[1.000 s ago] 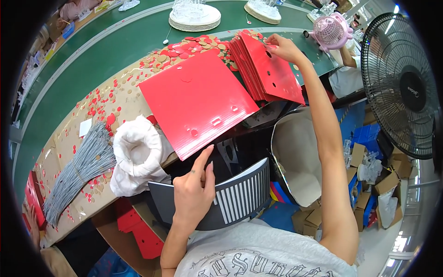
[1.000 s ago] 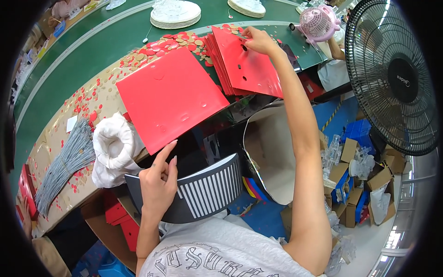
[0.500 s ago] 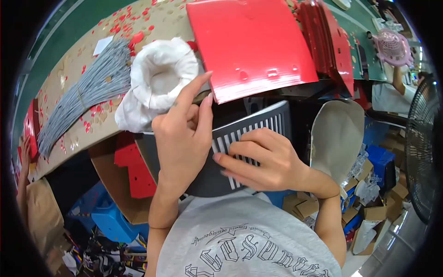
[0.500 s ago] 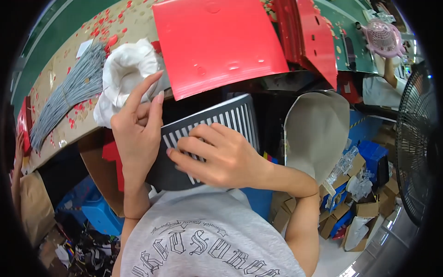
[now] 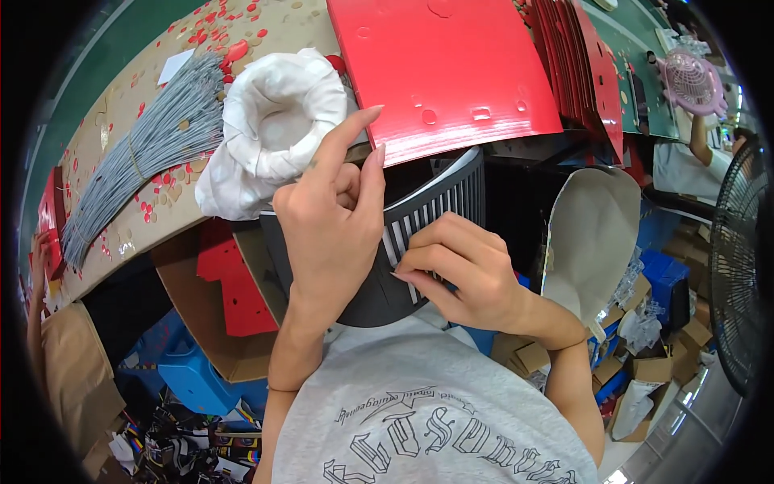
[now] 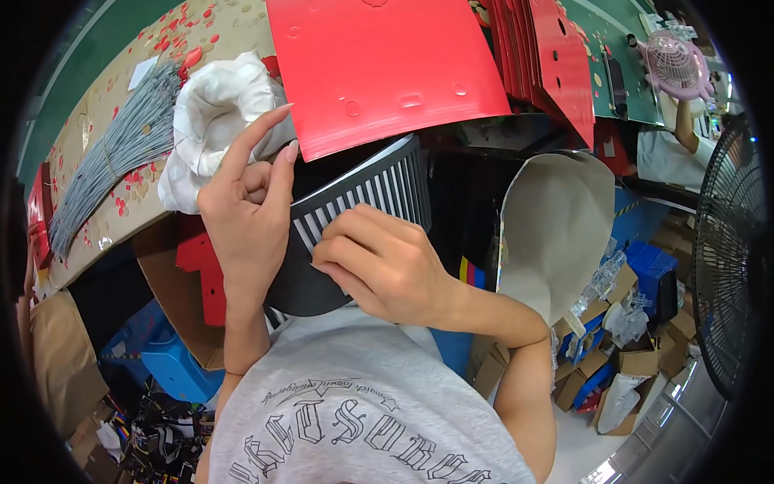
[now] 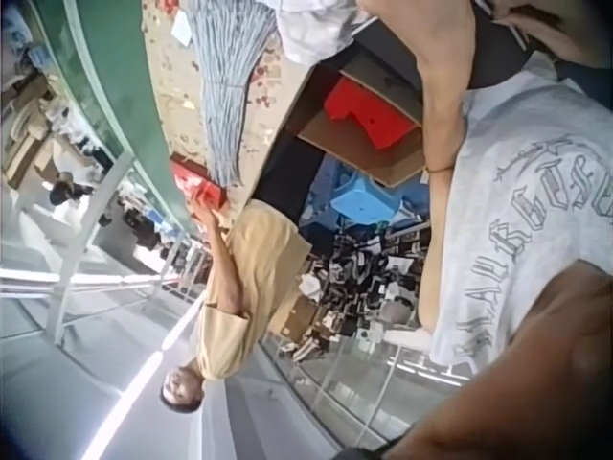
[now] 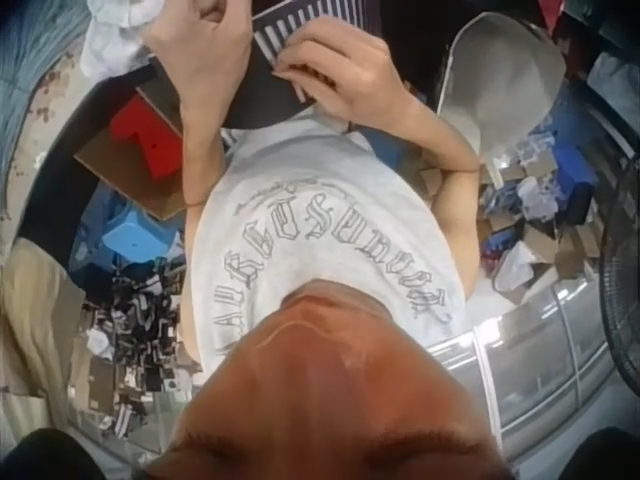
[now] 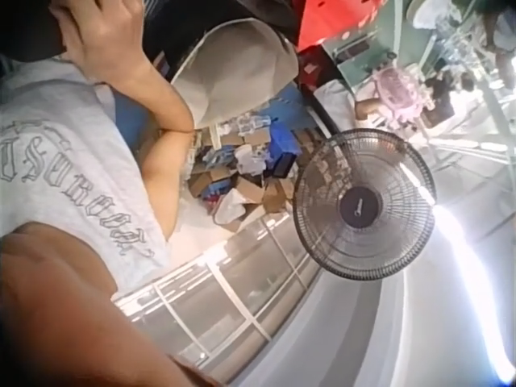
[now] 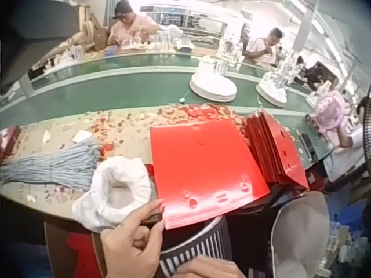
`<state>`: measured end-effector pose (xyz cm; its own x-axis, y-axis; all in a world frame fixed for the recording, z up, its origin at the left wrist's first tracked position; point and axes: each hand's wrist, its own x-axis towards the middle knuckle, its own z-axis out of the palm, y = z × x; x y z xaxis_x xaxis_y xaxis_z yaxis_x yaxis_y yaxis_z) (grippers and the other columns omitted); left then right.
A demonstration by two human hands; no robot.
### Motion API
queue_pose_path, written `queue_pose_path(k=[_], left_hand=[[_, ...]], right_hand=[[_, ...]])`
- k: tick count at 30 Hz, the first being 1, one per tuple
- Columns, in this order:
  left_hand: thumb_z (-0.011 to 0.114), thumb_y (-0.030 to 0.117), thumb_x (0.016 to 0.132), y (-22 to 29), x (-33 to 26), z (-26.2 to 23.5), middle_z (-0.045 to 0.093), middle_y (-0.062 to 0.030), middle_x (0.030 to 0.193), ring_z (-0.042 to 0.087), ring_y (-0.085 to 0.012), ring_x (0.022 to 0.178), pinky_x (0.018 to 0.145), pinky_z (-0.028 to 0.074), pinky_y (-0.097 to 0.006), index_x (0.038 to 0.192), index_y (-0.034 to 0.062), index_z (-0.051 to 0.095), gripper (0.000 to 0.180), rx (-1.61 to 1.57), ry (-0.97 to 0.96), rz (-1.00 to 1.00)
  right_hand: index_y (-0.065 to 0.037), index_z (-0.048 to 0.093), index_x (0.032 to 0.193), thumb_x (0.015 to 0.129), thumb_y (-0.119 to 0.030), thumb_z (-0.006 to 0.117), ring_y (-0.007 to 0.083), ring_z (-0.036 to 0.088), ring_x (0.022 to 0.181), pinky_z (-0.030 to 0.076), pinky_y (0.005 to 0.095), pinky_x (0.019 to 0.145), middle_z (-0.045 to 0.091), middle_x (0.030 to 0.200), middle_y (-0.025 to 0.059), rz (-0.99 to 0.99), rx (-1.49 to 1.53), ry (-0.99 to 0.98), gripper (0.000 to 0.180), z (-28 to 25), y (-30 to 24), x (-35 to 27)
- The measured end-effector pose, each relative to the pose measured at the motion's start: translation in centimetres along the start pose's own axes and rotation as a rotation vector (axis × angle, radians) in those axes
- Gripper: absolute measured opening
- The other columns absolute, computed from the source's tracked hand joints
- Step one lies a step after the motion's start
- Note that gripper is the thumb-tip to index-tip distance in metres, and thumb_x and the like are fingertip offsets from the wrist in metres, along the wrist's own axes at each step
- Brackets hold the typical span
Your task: The worker is peeling small circular red stickers from a sheet and applying them to red plastic folders on an assembly line.
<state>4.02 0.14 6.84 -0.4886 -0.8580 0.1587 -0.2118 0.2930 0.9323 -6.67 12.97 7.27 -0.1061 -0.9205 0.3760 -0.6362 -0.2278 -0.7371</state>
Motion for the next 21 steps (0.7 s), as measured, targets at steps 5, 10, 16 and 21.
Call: queue_pose_path(k=[5, 10, 16, 21], left_hand=[[0.067, -0.005, 0.088, -0.3, 0.2, 0.4, 0.035, 0.0002, 0.05, 0.032, -0.0041, 0.044, 0.044, 0.025, -0.024, 0.121, 0.0035, 0.067, 0.034, -0.005, -0.016, -0.001], [0.067, -0.004, 0.089, -0.1, 0.7, 0.6, 0.037, -0.0018, 0.05, 0.033, -0.0058, 0.044, 0.044, 0.027, -0.026, 0.124, 0.0032, 0.066, 0.036, 0.015, -0.047, 0.007], [0.067, 0.001, 0.09, 0.0, 0.8, 1.3, 0.048, -0.0156, 0.051, 0.05, -0.0318, 0.041, 0.049, 0.04, -0.043, 0.144, 0.0076, 0.053, 0.057, 0.138, -0.414, -0.013], [0.066, -0.001, 0.09, -0.6, -0.6, 2.2, 0.041, -0.0091, 0.048, 0.035, -0.0136, 0.04, 0.044, 0.03, -0.031, 0.128, 0.0043, 0.066, 0.037, 0.057, -0.34, 0.209]], right_hand=[[-0.001, 0.074, 0.089, 0.063, 0.002, 0.085, 0.0185, 0.057, 0.06, 0.047, 0.0285, 0.051, 0.064, 0.079, 0.0064, -0.046, -0.09, 0.094, 0.028, 0.1, 0.2, -0.6], [-0.001, 0.07, 0.085, 0.069, 0.002, 0.082, 0.0214, 0.06, 0.064, 0.048, 0.0302, 0.053, 0.062, 0.079, 0.0077, 0.025, 0.035, 0.026, 0.021, -0.6, 0.6, -0.1], [-0.002, 0.071, 0.083, 0.069, 0.003, 0.084, 0.021, 0.062, 0.068, 0.049, 0.0312, 0.06, 0.066, 0.08, 0.009, 0.033, 0.002, 0.117, 0.02, -5.8, 0.1, 2.3], [-0.002, 0.071, 0.087, 0.082, -0.007, 0.076, 0.0203, 0.066, 0.079, 0.049, 0.0298, 0.065, 0.068, 0.082, 0.0068, 0.093, -0.128, 0.155, 0.009, -7.7, 5.6, 7.5]])
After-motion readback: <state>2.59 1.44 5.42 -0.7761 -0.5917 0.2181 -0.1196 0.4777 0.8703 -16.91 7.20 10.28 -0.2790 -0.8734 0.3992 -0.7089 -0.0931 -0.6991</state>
